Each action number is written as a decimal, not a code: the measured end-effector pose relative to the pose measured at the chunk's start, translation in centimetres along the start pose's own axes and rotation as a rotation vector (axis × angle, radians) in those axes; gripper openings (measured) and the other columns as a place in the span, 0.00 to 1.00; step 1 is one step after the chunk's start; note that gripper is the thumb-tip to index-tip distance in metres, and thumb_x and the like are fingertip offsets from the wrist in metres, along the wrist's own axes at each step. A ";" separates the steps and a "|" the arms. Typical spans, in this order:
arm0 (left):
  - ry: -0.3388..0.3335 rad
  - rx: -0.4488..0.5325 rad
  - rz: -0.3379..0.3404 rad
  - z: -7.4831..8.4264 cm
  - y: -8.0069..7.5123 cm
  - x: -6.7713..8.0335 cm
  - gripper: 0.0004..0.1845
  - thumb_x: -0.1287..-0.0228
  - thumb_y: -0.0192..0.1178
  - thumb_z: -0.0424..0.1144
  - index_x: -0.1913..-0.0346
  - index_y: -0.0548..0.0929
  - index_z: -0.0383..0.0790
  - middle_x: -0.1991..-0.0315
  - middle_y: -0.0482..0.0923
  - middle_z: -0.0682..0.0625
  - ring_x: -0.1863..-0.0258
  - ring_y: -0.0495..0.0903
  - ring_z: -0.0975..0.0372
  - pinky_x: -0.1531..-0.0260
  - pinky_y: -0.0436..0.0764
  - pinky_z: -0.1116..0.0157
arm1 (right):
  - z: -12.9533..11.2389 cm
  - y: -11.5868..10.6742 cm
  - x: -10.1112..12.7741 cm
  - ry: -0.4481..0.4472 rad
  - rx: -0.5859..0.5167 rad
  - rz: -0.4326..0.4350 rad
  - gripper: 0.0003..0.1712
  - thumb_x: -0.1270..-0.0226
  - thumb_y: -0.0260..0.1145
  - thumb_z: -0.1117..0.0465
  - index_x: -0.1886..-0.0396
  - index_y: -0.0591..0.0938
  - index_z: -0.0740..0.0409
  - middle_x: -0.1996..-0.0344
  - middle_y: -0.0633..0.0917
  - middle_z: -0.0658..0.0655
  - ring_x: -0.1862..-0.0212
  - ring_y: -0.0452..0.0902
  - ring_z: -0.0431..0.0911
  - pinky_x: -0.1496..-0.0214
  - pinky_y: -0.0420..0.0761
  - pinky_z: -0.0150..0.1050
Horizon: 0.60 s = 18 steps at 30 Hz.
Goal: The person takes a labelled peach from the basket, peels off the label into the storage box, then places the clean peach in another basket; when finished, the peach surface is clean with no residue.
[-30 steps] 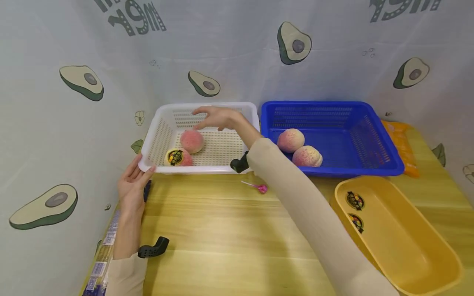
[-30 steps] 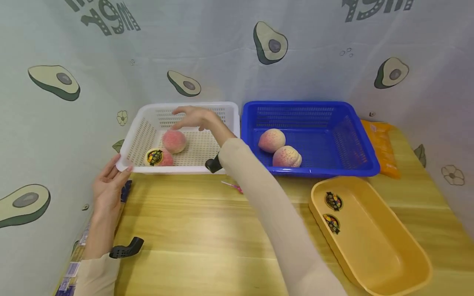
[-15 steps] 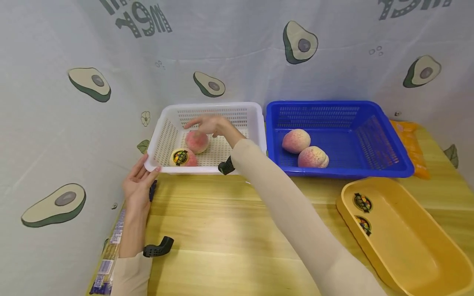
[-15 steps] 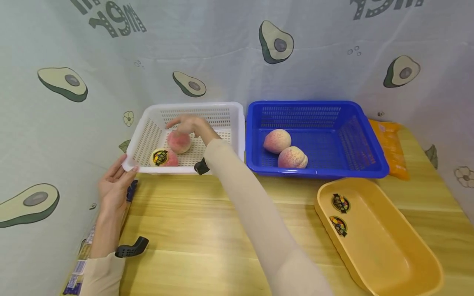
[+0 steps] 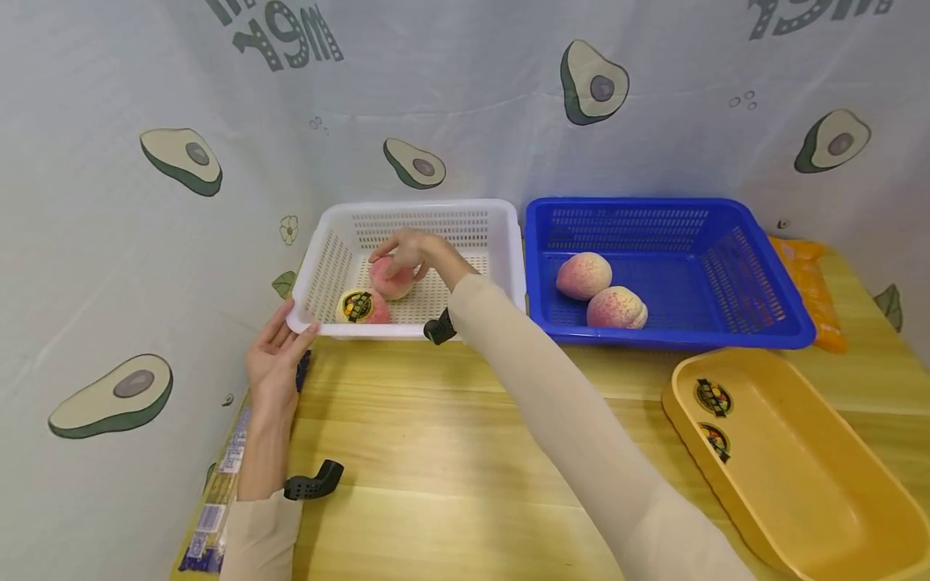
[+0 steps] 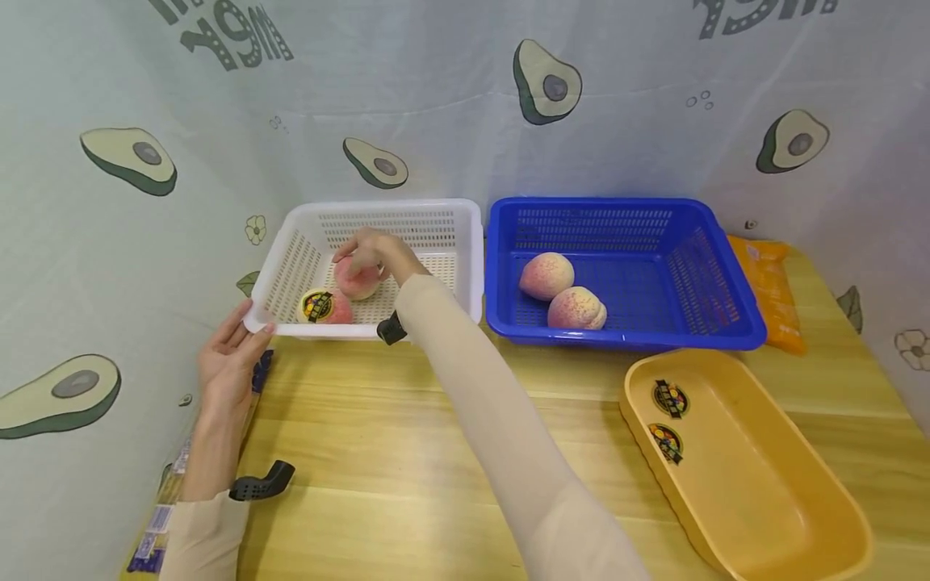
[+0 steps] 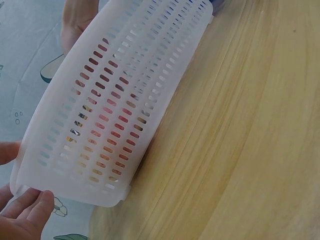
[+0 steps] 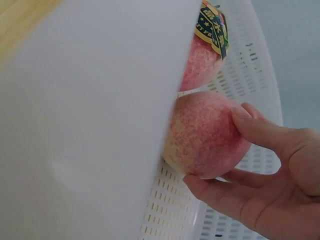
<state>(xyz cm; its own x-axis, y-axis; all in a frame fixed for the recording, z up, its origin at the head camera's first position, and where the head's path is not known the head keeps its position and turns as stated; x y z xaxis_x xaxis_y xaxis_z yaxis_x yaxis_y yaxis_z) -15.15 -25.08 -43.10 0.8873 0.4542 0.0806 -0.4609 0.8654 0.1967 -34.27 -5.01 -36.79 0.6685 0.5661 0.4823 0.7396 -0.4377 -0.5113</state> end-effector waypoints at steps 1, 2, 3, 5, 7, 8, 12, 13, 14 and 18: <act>0.000 -0.003 0.000 0.0 0.0 0.0 0.34 0.34 0.65 0.22 0.26 0.74 0.40 0.26 0.70 0.34 0.28 0.75 0.53 0.49 0.84 0.79 | 0.1 0.0 0.0 0.000 -0.007 0.003 0.29 0.27 0.67 0.64 0.28 0.78 0.45 0.20 0.65 0.56 0.27 0.68 0.55 0.33 0.83 0.54; 0.000 -0.002 0.000 0.0 0.0 0.0 0.34 0.34 0.65 0.21 0.26 0.74 0.39 0.26 0.70 0.33 0.28 0.75 0.54 0.49 0.84 0.79 | 0.1 0.0 0.0 0.002 -0.013 0.005 0.30 0.28 0.67 0.64 0.28 0.78 0.46 0.20 0.65 0.56 0.26 0.68 0.55 0.33 0.83 0.54; 0.000 -0.001 -0.001 0.0 0.0 0.0 0.34 0.34 0.65 0.21 0.26 0.74 0.39 0.26 0.70 0.34 0.28 0.75 0.54 0.49 0.84 0.79 | 0.1 -0.1 0.1 -0.002 -0.029 -0.005 0.30 0.28 0.67 0.65 0.28 0.78 0.46 0.19 0.64 0.57 0.26 0.68 0.57 0.32 0.82 0.55; -0.001 0.003 -0.004 0.0 -0.1 -0.1 0.34 0.34 0.65 0.21 0.26 0.74 0.39 0.26 0.70 0.34 0.28 0.74 0.53 0.49 0.84 0.79 | 0.2 -0.1 0.2 0.006 -0.066 -0.012 0.30 0.28 0.66 0.66 0.28 0.78 0.46 0.19 0.63 0.57 0.26 0.68 0.58 0.32 0.82 0.55; -0.001 0.007 -0.007 0.1 -0.1 -0.1 0.34 0.34 0.65 0.21 0.26 0.73 0.39 0.26 0.69 0.34 0.27 0.73 0.52 0.49 0.84 0.79 | 0.2 0.0 0.3 0.013 -0.108 -0.019 0.30 0.27 0.65 0.66 0.27 0.77 0.46 0.19 0.63 0.57 0.26 0.68 0.59 0.31 0.81 0.56; -0.002 0.009 -0.008 0.1 -0.1 -0.1 0.34 0.34 0.65 0.21 0.26 0.73 0.39 0.26 0.69 0.34 0.27 0.73 0.51 0.49 0.84 0.79 | 0.3 0.0 0.3 0.018 -0.130 -0.019 0.30 0.27 0.64 0.66 0.27 0.77 0.46 0.19 0.63 0.57 0.26 0.68 0.59 0.31 0.81 0.56; 0.000 0.008 -0.008 0.1 -0.1 0.0 0.34 0.34 0.65 0.21 0.26 0.73 0.39 0.26 0.69 0.34 0.27 0.72 0.50 0.49 0.84 0.78 | 0.7 0.1 0.3 0.023 -0.191 0.001 0.30 0.26 0.65 0.65 0.27 0.77 0.45 0.19 0.63 0.57 0.25 0.68 0.61 0.30 0.80 0.57; 0.001 0.007 -0.005 0.1 0.0 0.0 0.34 0.35 0.65 0.21 0.26 0.74 0.39 0.26 0.69 0.34 0.27 0.73 0.51 0.49 0.84 0.78 | 0.8 0.1 0.3 0.023 -0.198 0.011 0.30 0.26 0.65 0.64 0.27 0.77 0.45 0.20 0.64 0.58 0.26 0.69 0.61 0.30 0.80 0.57; 0.002 0.006 -0.004 0.1 0.0 0.0 0.34 0.35 0.65 0.21 0.26 0.74 0.39 0.26 0.69 0.33 0.27 0.73 0.51 0.49 0.84 0.78 | 0.9 0.1 0.3 0.023 -0.204 0.024 0.29 0.27 0.66 0.63 0.27 0.77 0.46 0.20 0.65 0.58 0.26 0.70 0.61 0.31 0.81 0.57; 0.007 0.004 0.003 0.2 0.1 0.1 0.34 0.35 0.65 0.20 0.27 0.74 0.38 0.27 0.70 0.33 0.28 0.74 0.52 0.50 0.85 0.78 | 1.4 0.1 0.2 0.014 -0.217 0.060 0.29 0.29 0.70 0.62 0.29 0.79 0.46 0.20 0.66 0.58 0.27 0.71 0.60 0.33 0.83 0.56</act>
Point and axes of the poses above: each hand's wrist, its own x-axis away from the middle knuckle, its own y-axis out of the palm, z = x × y, the point moved 1 cm from there along -x, towards the middle knuckle
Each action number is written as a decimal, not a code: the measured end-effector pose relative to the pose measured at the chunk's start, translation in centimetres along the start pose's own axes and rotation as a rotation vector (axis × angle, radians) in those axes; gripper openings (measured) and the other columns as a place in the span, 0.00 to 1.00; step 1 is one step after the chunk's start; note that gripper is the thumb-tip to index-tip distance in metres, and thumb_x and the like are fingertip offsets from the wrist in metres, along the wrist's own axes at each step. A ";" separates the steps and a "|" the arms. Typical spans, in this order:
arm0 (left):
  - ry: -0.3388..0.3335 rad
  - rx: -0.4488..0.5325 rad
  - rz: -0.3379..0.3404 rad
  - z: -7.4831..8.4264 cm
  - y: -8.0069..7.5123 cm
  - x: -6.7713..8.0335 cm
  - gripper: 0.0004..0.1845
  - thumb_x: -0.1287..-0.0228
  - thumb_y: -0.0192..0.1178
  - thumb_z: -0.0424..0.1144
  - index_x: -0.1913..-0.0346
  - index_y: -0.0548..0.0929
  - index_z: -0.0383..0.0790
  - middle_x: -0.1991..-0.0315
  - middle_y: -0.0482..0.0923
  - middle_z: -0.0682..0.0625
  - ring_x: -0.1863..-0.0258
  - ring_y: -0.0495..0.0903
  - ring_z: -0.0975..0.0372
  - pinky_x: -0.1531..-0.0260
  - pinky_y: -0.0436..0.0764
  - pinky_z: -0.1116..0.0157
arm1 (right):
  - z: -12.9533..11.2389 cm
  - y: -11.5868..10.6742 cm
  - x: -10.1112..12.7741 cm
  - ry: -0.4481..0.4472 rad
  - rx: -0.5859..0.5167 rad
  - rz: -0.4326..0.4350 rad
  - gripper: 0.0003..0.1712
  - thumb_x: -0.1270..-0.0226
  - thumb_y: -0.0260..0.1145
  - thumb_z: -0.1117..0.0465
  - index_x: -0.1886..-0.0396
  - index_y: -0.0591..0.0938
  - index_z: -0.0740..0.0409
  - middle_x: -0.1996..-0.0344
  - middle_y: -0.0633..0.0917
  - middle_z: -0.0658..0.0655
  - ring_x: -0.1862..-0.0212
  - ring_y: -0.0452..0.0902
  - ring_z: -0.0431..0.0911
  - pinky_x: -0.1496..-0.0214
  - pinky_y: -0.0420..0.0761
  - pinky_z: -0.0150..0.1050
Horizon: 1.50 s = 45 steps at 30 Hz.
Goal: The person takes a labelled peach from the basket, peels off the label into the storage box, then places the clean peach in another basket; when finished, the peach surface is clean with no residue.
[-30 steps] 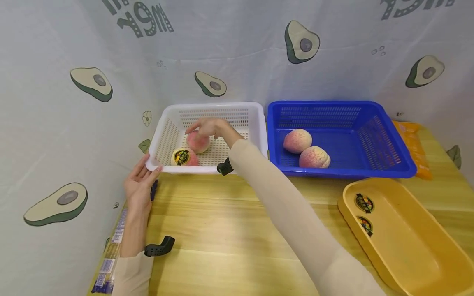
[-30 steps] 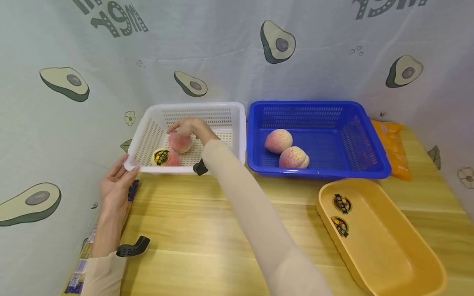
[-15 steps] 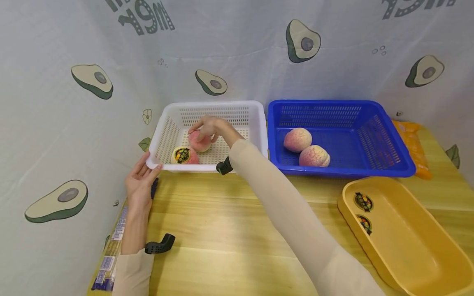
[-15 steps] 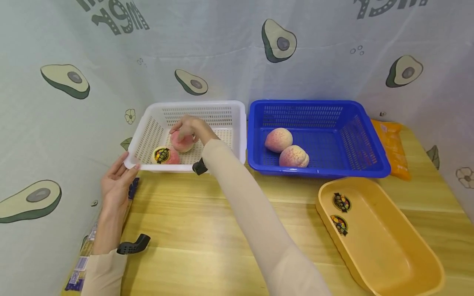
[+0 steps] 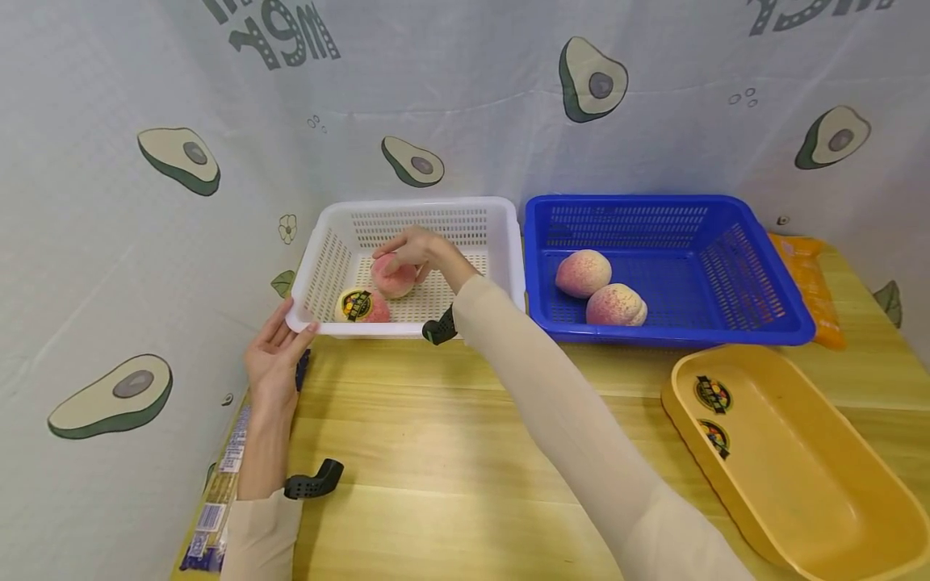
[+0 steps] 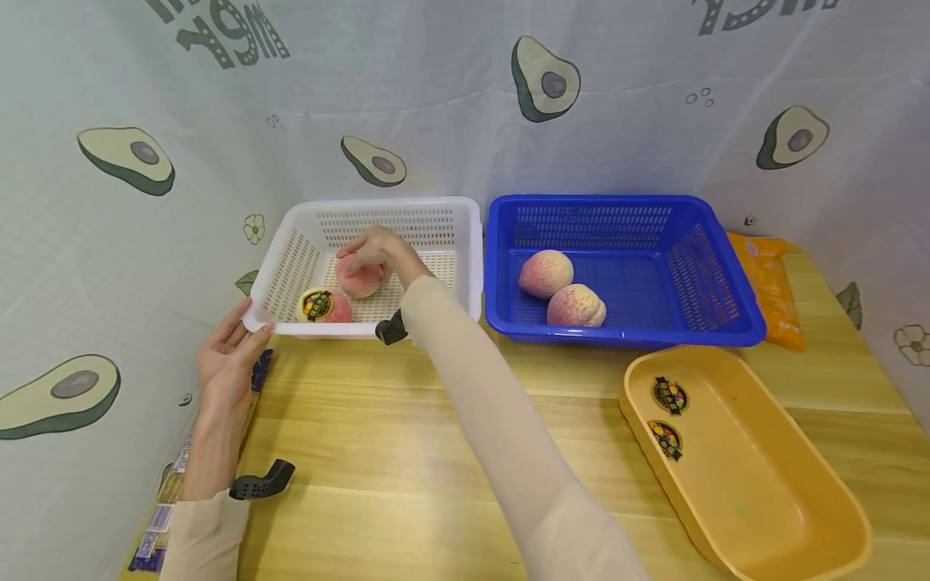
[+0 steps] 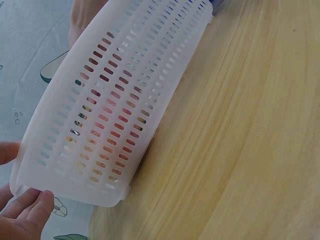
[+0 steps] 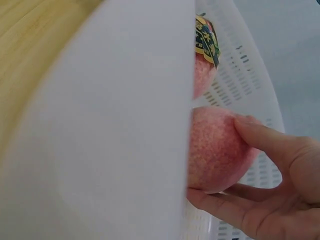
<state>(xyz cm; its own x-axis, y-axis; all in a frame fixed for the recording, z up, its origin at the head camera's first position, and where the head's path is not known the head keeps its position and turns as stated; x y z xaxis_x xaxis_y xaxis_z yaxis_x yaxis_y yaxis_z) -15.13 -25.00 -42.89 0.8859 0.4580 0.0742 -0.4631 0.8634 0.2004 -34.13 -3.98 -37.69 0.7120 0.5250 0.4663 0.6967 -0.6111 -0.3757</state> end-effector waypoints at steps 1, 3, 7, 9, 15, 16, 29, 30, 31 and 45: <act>0.000 0.002 0.001 0.0 0.0 0.0 0.34 0.35 0.65 0.20 0.27 0.74 0.38 0.27 0.70 0.33 0.29 0.75 0.52 0.50 0.85 0.78 | 0.1 0.0 0.0 -0.005 0.003 0.004 0.29 0.29 0.70 0.62 0.30 0.80 0.47 0.20 0.66 0.57 0.27 0.71 0.60 0.34 0.84 0.56; -0.002 0.003 0.000 0.0 0.1 0.0 0.34 0.35 0.65 0.20 0.27 0.74 0.38 0.27 0.70 0.33 0.29 0.75 0.52 0.50 0.85 0.78 | 0.2 -0.1 0.1 -0.013 0.007 0.007 0.29 0.30 0.70 0.62 0.30 0.80 0.47 0.20 0.66 0.56 0.27 0.72 0.59 0.36 0.85 0.55; -0.005 0.006 -0.004 0.0 0.2 0.0 0.34 0.35 0.65 0.20 0.27 0.74 0.38 0.27 0.70 0.33 0.29 0.75 0.53 0.50 0.84 0.78 | 0.5 -0.3 0.3 -0.029 0.014 0.012 0.28 0.31 0.71 0.62 0.31 0.81 0.47 0.21 0.67 0.55 0.28 0.72 0.59 0.38 0.86 0.55; -0.005 0.008 -0.005 0.0 0.3 -0.1 0.34 0.35 0.65 0.20 0.27 0.74 0.38 0.27 0.70 0.33 0.29 0.75 0.53 0.50 0.85 0.78 | 0.7 -0.4 0.5 -0.037 0.006 0.017 0.28 0.31 0.71 0.63 0.32 0.82 0.47 0.21 0.68 0.56 0.28 0.72 0.59 0.39 0.86 0.56; -0.006 0.018 -0.007 0.0 0.5 -0.1 0.33 0.35 0.65 0.20 0.27 0.75 0.38 0.27 0.70 0.32 0.30 0.76 0.54 0.51 0.85 0.78 | 0.9 -0.6 1.1 -0.054 -0.009 0.036 0.27 0.33 0.71 0.63 0.34 0.83 0.49 0.22 0.70 0.56 0.29 0.73 0.59 0.39 0.86 0.56; -0.007 0.020 -0.007 0.0 0.5 -0.1 0.33 0.35 0.65 0.20 0.27 0.75 0.38 0.27 0.70 0.32 0.30 0.76 0.54 0.51 0.85 0.78 | 0.9 -0.7 1.2 -0.054 -0.013 0.038 0.27 0.33 0.71 0.62 0.34 0.83 0.48 0.23 0.70 0.56 0.30 0.73 0.59 0.39 0.86 0.56; -0.005 0.020 -0.009 0.0 0.5 0.0 0.33 0.35 0.65 0.20 0.27 0.75 0.39 0.27 0.70 0.33 0.29 0.75 0.53 0.50 0.85 0.78 | -1.5 -4.0 7.1 -0.274 -0.243 0.062 0.28 0.32 0.71 0.63 0.33 0.82 0.49 0.30 0.79 0.55 0.34 0.77 0.51 0.35 0.84 0.58; -0.007 0.022 -0.010 0.0 0.6 0.0 0.33 0.35 0.65 0.20 0.27 0.75 0.39 0.27 0.70 0.33 0.29 0.75 0.53 0.50 0.85 0.78 | -1.6 -4.2 7.9 -0.302 -0.256 0.069 0.28 0.32 0.71 0.63 0.32 0.82 0.49 0.31 0.80 0.56 0.34 0.77 0.51 0.36 0.85 0.57; -0.008 0.026 -0.008 0.0 0.5 0.1 0.33 0.35 0.65 0.20 0.27 0.75 0.39 0.26 0.70 0.33 0.28 0.75 0.53 0.50 0.84 0.78 | -1.6 -4.3 8.8 -0.326 -0.274 0.074 0.28 0.33 0.71 0.63 0.32 0.82 0.49 0.31 0.80 0.57 0.34 0.77 0.51 0.36 0.85 0.57; -0.005 0.034 -0.004 0.0 0.2 0.3 0.33 0.35 0.65 0.21 0.27 0.74 0.38 0.26 0.69 0.32 0.27 0.72 0.51 0.49 0.84 0.78 | 2.6 -3.7 20.2 -0.483 -0.321 0.261 0.27 0.31 0.70 0.65 0.32 0.82 0.53 0.32 0.82 0.54 0.36 0.83 0.50 0.44 0.88 0.41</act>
Point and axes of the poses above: each hand's wrist, its own x-axis away from the middle knuckle, its own y-axis out of the palm, z = x × y, the point moved 1 cm from there along -x, towards the middle knuckle
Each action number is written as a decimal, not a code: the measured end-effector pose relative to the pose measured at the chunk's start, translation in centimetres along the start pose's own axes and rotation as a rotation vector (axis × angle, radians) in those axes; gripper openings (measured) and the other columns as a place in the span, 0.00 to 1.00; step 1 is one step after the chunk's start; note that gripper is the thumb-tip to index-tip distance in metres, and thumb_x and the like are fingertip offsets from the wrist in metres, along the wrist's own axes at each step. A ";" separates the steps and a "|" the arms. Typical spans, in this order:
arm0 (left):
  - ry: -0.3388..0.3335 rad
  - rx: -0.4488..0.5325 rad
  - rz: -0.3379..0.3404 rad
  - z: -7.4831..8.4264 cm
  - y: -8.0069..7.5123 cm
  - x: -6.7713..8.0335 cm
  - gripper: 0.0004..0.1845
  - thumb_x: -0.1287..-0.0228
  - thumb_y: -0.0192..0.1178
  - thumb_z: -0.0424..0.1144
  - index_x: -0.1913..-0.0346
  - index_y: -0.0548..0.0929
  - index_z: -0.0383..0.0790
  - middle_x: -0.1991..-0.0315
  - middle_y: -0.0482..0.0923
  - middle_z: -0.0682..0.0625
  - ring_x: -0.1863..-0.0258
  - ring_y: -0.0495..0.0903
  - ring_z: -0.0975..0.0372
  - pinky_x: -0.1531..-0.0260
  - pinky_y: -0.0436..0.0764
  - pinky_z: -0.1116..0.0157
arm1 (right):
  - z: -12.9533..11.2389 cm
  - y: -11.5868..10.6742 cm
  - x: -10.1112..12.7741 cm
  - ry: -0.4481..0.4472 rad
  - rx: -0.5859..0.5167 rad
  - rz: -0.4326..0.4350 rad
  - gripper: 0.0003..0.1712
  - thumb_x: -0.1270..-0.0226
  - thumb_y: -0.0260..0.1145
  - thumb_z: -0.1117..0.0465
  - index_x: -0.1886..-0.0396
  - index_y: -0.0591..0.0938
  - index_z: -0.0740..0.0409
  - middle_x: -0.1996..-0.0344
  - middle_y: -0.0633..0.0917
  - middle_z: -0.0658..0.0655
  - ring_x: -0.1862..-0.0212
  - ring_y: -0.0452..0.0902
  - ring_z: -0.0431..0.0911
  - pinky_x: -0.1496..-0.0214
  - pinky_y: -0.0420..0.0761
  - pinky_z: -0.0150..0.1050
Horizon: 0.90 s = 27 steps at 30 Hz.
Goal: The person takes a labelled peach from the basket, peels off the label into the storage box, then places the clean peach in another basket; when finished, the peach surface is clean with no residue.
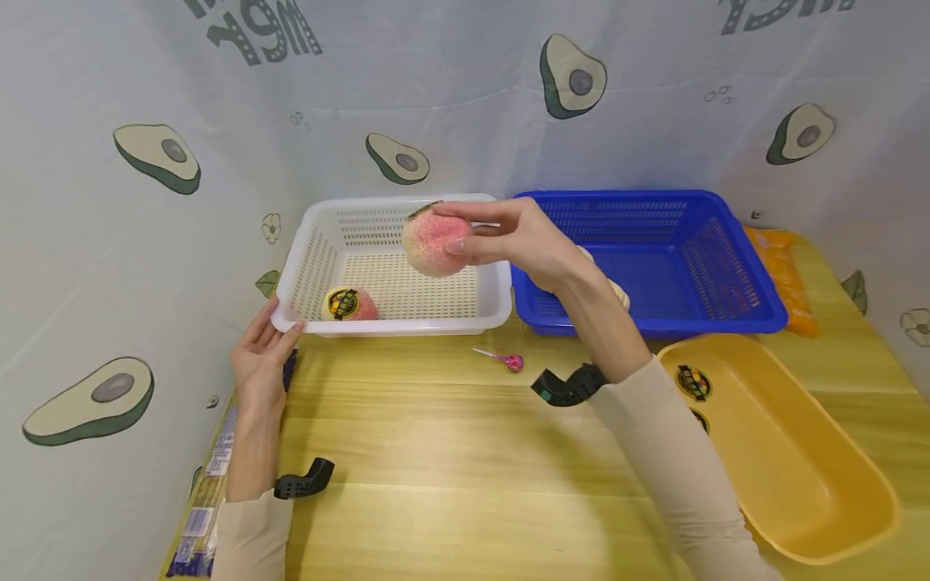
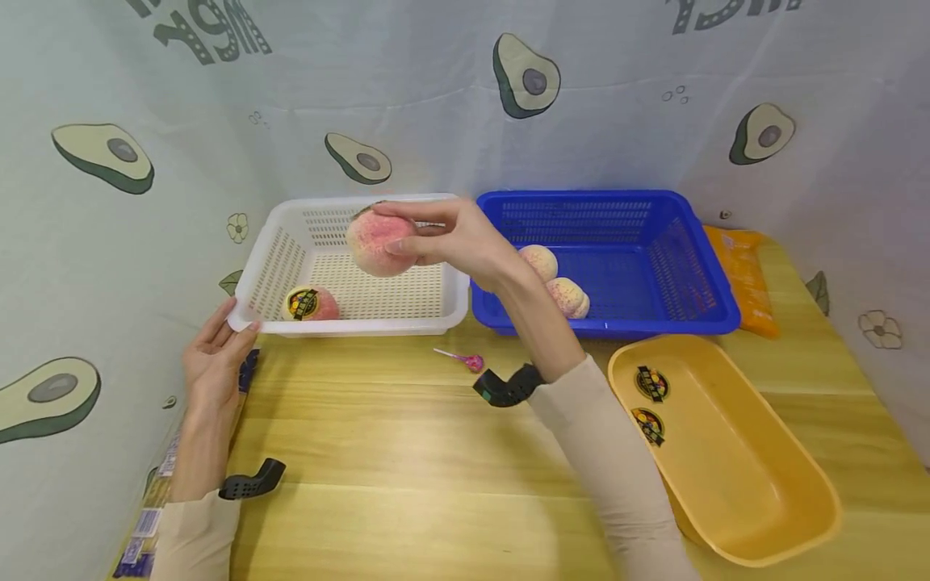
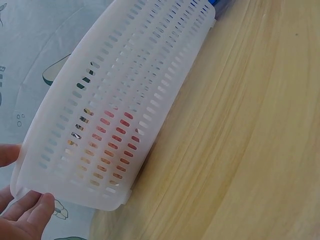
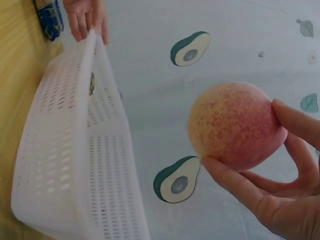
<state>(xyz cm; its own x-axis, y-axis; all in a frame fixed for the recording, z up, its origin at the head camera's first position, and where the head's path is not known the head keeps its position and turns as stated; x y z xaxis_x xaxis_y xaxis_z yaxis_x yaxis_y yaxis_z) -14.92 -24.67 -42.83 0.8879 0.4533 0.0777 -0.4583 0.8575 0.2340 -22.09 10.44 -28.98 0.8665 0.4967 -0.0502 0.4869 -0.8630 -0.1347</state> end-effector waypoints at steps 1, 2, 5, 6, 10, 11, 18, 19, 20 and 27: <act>0.000 -0.002 0.001 0.0 0.0 0.0 0.33 0.35 0.65 0.21 0.27 0.74 0.38 0.26 0.69 0.32 0.27 0.72 0.51 0.50 0.84 0.78 | 0.3 0.0 0.8 -0.007 -0.006 0.017 0.27 0.31 0.70 0.67 0.32 0.82 0.54 0.33 0.82 0.55 0.35 0.83 0.51 0.43 0.88 0.42; 0.001 -0.003 0.002 0.1 0.0 0.0 0.33 0.35 0.65 0.21 0.27 0.75 0.38 0.26 0.69 0.32 0.27 0.72 0.50 0.50 0.84 0.78 | 0.6 0.0 1.6 -0.011 -0.006 0.036 0.28 0.32 0.70 0.67 0.33 0.82 0.55 0.33 0.82 0.55 0.34 0.82 0.51 0.40 0.87 0.42; 0.005 -0.004 0.002 0.1 0.1 0.1 0.33 0.35 0.66 0.21 0.28 0.75 0.38 0.26 0.69 0.32 0.27 0.73 0.50 0.50 0.84 0.78 | 1.6 -0.1 3.9 -0.006 0.028 0.081 0.28 0.33 0.72 0.68 0.33 0.82 0.55 0.33 0.83 0.52 0.30 0.78 0.50 0.31 0.81 0.42; 0.007 -0.003 0.002 0.1 0.1 0.1 0.33 0.35 0.66 0.21 0.28 0.75 0.38 0.26 0.69 0.32 0.27 0.73 0.51 0.50 0.84 0.78 | 2.0 -0.1 4.6 -0.015 0.045 0.087 0.28 0.33 0.72 0.68 0.33 0.82 0.56 0.32 0.82 0.52 0.29 0.76 0.50 0.29 0.80 0.42; 0.006 -0.004 0.005 0.1 0.1 0.1 0.33 0.35 0.66 0.21 0.28 0.75 0.38 0.26 0.69 0.32 0.27 0.73 0.51 0.50 0.84 0.79 | 3.3 -0.2 7.3 -0.043 0.059 0.080 0.28 0.32 0.71 0.69 0.32 0.80 0.62 0.33 0.83 0.51 0.26 0.73 0.49 0.27 0.77 0.36; 0.003 -0.006 0.007 0.1 0.1 0.1 0.33 0.35 0.66 0.22 0.28 0.75 0.38 0.26 0.69 0.32 0.27 0.73 0.51 0.50 0.84 0.79 | 3.6 -0.2 7.9 -0.052 0.053 0.076 0.28 0.32 0.71 0.70 0.32 0.80 0.63 0.34 0.84 0.51 0.26 0.73 0.49 0.28 0.78 0.35; -0.025 -0.004 0.010 0.2 -0.1 0.0 0.33 0.36 0.67 0.22 0.28 0.75 0.39 0.26 0.69 0.34 0.27 0.73 0.52 0.50 0.84 0.79 | 6.8 -0.1 12.4 0.008 0.062 0.065 0.26 0.34 0.74 0.66 0.36 0.83 0.62 0.35 0.84 0.48 0.24 0.67 0.40 0.33 0.79 0.27; -0.026 -0.001 0.013 0.2 -0.1 0.0 0.33 0.36 0.67 0.22 0.28 0.75 0.39 0.26 0.69 0.34 0.27 0.73 0.52 0.51 0.84 0.79 | 7.3 0.0 13.0 0.020 0.059 0.062 0.26 0.34 0.74 0.66 0.36 0.83 0.62 0.34 0.83 0.50 0.23 0.66 0.41 0.33 0.79 0.27; -0.029 0.003 0.018 0.3 -0.2 0.0 0.33 0.36 0.67 0.22 0.28 0.76 0.39 0.25 0.69 0.34 0.27 0.73 0.53 0.51 0.84 0.80 | 7.8 0.1 13.4 0.036 0.042 0.058 0.26 0.34 0.74 0.66 0.36 0.83 0.62 0.32 0.81 0.53 0.23 0.65 0.41 0.34 0.80 0.28; -0.032 -0.006 0.032 0.3 0.1 0.0 0.34 0.38 0.68 0.21 0.28 0.76 0.39 0.26 0.69 0.33 0.29 0.75 0.54 0.51 0.84 0.79 | 10.8 0.2 16.2 0.099 0.042 0.056 0.24 0.34 0.74 0.65 0.38 0.84 0.61 0.26 0.74 0.63 0.26 0.65 0.32 0.34 0.76 0.23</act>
Point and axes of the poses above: each hand's wrist, its own x-axis away from the middle knuckle, its own y-axis out of the palm, z = x × y, the point moved 1 cm from there along -x, towards the middle knuckle
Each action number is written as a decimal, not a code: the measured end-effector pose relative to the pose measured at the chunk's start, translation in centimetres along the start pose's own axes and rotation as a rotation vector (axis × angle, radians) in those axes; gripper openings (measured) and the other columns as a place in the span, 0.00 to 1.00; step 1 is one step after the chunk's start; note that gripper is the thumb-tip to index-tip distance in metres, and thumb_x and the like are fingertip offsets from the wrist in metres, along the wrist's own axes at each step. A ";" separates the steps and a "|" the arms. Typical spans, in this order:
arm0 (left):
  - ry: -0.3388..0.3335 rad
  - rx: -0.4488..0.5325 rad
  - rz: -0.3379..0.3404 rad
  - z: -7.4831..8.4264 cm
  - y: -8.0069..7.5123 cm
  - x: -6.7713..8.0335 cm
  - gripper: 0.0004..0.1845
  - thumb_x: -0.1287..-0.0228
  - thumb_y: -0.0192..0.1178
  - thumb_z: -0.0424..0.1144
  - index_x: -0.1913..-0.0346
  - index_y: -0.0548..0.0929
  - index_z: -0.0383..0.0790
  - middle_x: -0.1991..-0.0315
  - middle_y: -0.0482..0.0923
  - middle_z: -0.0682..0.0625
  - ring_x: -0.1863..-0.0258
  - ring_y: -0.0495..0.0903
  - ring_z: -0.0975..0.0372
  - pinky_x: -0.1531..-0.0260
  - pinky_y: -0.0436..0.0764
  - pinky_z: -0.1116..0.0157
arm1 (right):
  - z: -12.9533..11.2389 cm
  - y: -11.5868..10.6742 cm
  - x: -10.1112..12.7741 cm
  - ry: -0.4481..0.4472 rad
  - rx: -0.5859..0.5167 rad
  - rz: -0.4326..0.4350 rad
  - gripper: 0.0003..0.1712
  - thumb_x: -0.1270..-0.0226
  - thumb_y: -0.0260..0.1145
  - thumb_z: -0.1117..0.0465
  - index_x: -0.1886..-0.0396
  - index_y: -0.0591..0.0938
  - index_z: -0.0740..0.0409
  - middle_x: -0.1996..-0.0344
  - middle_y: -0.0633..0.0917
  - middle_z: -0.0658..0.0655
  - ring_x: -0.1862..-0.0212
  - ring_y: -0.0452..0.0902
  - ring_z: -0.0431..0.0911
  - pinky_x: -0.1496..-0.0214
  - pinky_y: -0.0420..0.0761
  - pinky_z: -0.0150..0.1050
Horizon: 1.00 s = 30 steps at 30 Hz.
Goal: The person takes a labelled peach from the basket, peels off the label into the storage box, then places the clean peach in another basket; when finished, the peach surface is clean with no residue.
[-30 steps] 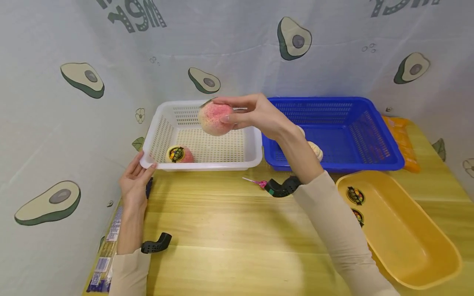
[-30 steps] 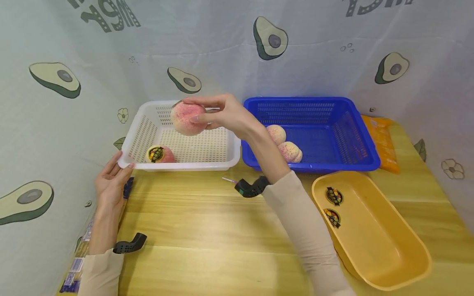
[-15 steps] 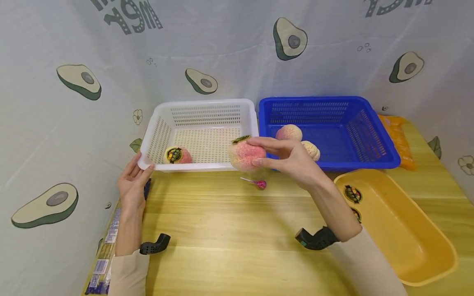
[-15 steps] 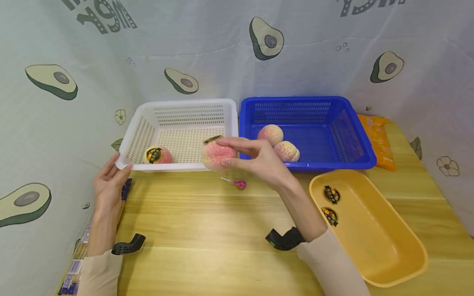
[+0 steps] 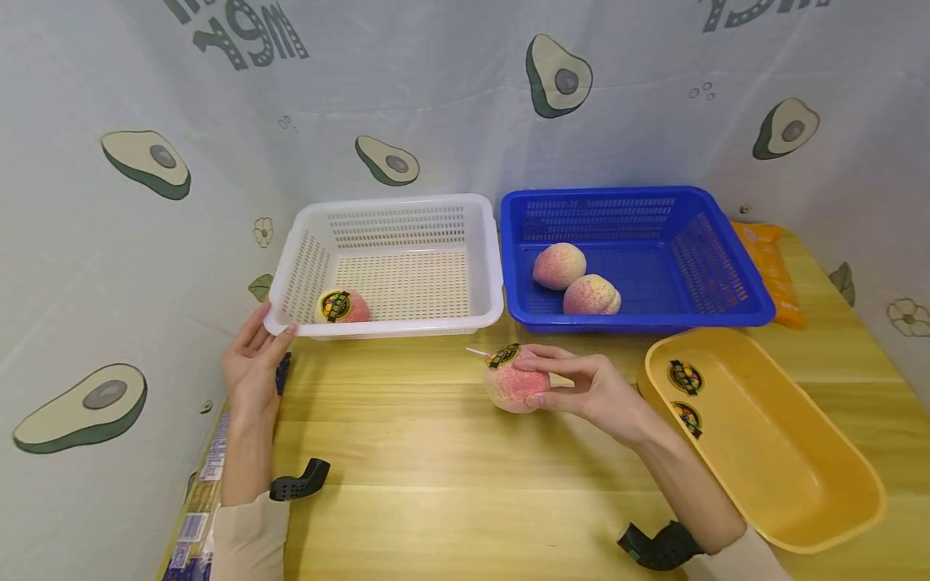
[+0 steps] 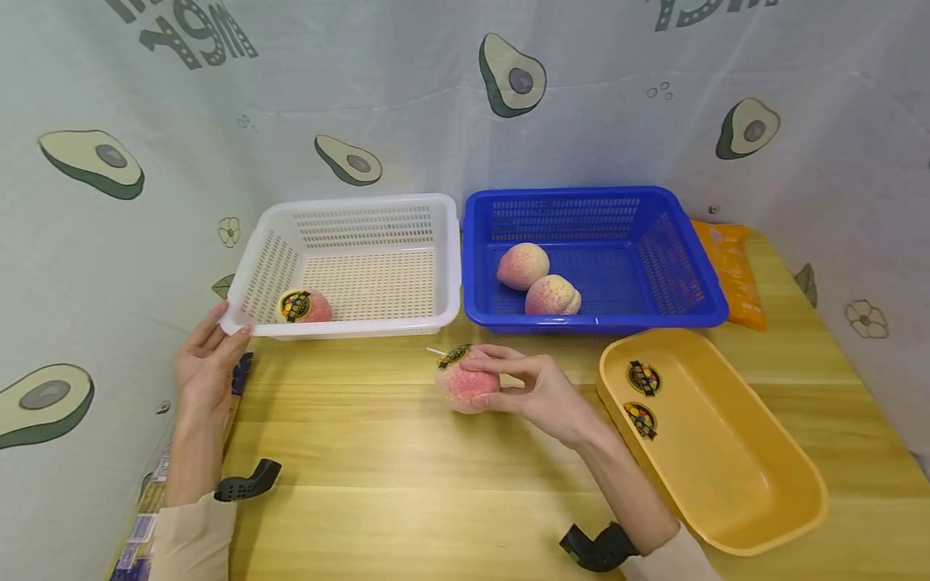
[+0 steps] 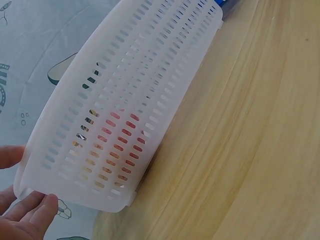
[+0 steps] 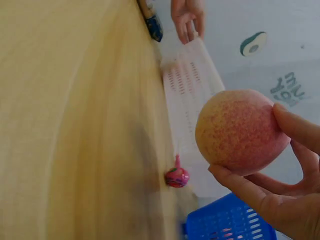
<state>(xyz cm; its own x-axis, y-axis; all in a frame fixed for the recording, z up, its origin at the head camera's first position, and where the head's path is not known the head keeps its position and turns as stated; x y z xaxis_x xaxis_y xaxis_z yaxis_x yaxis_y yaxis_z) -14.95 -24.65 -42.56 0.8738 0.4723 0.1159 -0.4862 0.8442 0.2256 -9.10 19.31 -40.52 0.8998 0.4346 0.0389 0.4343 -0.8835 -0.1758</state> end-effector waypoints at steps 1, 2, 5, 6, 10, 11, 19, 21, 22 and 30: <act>-0.002 -0.004 0.000 0.0 0.0 0.0 0.34 0.38 0.68 0.21 0.28 0.76 0.39 0.26 0.69 0.33 0.28 0.75 0.54 0.50 0.84 0.79 | 0.4 0.1 0.2 0.013 0.001 -0.003 0.24 0.34 0.74 0.64 0.38 0.85 0.60 0.26 0.74 0.63 0.26 0.65 0.32 0.34 0.75 0.23; -0.003 -0.008 0.000 -0.1 0.1 0.0 0.34 0.38 0.68 0.21 0.28 0.76 0.39 0.26 0.69 0.33 0.28 0.75 0.54 0.50 0.84 0.79 | 0.8 0.2 0.4 0.026 0.001 -0.004 0.24 0.34 0.74 0.64 0.38 0.85 0.60 0.26 0.73 0.63 0.26 0.65 0.34 0.34 0.76 0.24; -0.007 -0.006 -0.002 -0.1 0.1 0.0 0.34 0.38 0.67 0.21 0.28 0.75 0.39 0.26 0.68 0.33 0.27 0.73 0.52 0.50 0.84 0.79 | 1.8 0.4 0.7 0.055 0.015 -0.007 0.24 0.35 0.75 0.63 0.39 0.85 0.59 0.26 0.74 0.63 0.22 0.64 0.45 0.33 0.75 0.26; -0.005 -0.005 -0.003 -0.2 0.1 0.0 0.34 0.37 0.67 0.20 0.28 0.75 0.39 0.26 0.68 0.33 0.27 0.73 0.52 0.50 0.84 0.79 | 2.1 0.5 0.8 0.061 0.017 -0.007 0.24 0.35 0.75 0.64 0.39 0.85 0.60 0.26 0.73 0.64 0.22 0.63 0.51 0.31 0.75 0.27; 0.004 0.002 -0.010 -0.2 0.2 0.1 0.34 0.37 0.66 0.20 0.28 0.75 0.38 0.26 0.68 0.33 0.27 0.73 0.51 0.50 0.84 0.79 | 2.9 0.8 1.0 0.076 0.020 -0.011 0.24 0.36 0.75 0.64 0.39 0.85 0.60 0.26 0.72 0.65 0.22 0.61 0.62 0.29 0.72 0.28; 0.006 0.003 -0.011 -0.3 0.2 0.1 0.34 0.37 0.66 0.20 0.28 0.75 0.38 0.26 0.68 0.33 0.27 0.73 0.51 0.50 0.84 0.79 | 3.1 0.8 1.0 0.080 0.020 -0.012 0.24 0.36 0.75 0.64 0.39 0.86 0.60 0.25 0.72 0.66 0.22 0.61 0.63 0.29 0.71 0.26; 0.008 -0.025 -0.010 -0.3 0.2 0.2 0.34 0.35 0.66 0.21 0.27 0.74 0.39 0.25 0.68 0.34 0.26 0.72 0.52 0.51 0.84 0.80 | 3.7 0.6 1.3 0.092 -0.037 -0.042 0.26 0.37 0.75 0.66 0.38 0.84 0.63 0.23 0.68 0.67 0.25 0.67 0.42 0.31 0.77 0.29; 0.007 -0.042 -0.009 -0.2 0.2 0.2 0.33 0.35 0.66 0.22 0.27 0.75 0.40 0.25 0.69 0.34 0.27 0.73 0.52 0.51 0.84 0.80 | 3.7 0.5 1.4 0.084 -0.040 -0.047 0.27 0.37 0.75 0.67 0.37 0.84 0.64 0.23 0.68 0.68 0.28 0.69 0.32 0.31 0.79 0.33; 0.008 -0.051 -0.010 -0.1 0.2 0.2 0.33 0.35 0.66 0.22 0.27 0.75 0.40 0.25 0.69 0.34 0.26 0.73 0.52 0.51 0.84 0.80 | 3.7 0.5 1.4 0.079 -0.039 -0.047 0.27 0.37 0.75 0.67 0.38 0.84 0.65 0.23 0.68 0.68 0.30 0.69 0.27 0.31 0.79 0.34; 0.128 -0.277 -0.035 0.4 0.0 1.3 0.35 0.32 0.68 0.32 0.23 0.70 0.44 0.21 0.63 0.42 0.21 0.64 0.55 0.36 0.78 0.77 | 3.6 0.4 1.5 0.061 0.001 -0.025 0.24 0.40 0.77 0.67 0.42 0.86 0.64 0.25 0.71 0.68 0.28 0.71 0.36 0.32 0.79 0.31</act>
<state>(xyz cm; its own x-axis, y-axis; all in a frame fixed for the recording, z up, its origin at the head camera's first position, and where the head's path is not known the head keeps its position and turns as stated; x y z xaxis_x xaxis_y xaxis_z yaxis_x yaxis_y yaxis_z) -13.85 -24.11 -41.99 0.8902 0.4553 -0.0145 -0.4554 0.8890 -0.0472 -7.67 20.21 -44.04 0.8894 0.4454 0.1029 0.4570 -0.8721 -0.1751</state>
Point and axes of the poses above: each hand's wrist, its own x-axis away from the middle knuckle, its own y-axis out of the palm, z = x × y, the point moved 1 cm from there along -x, towards the middle knuckle
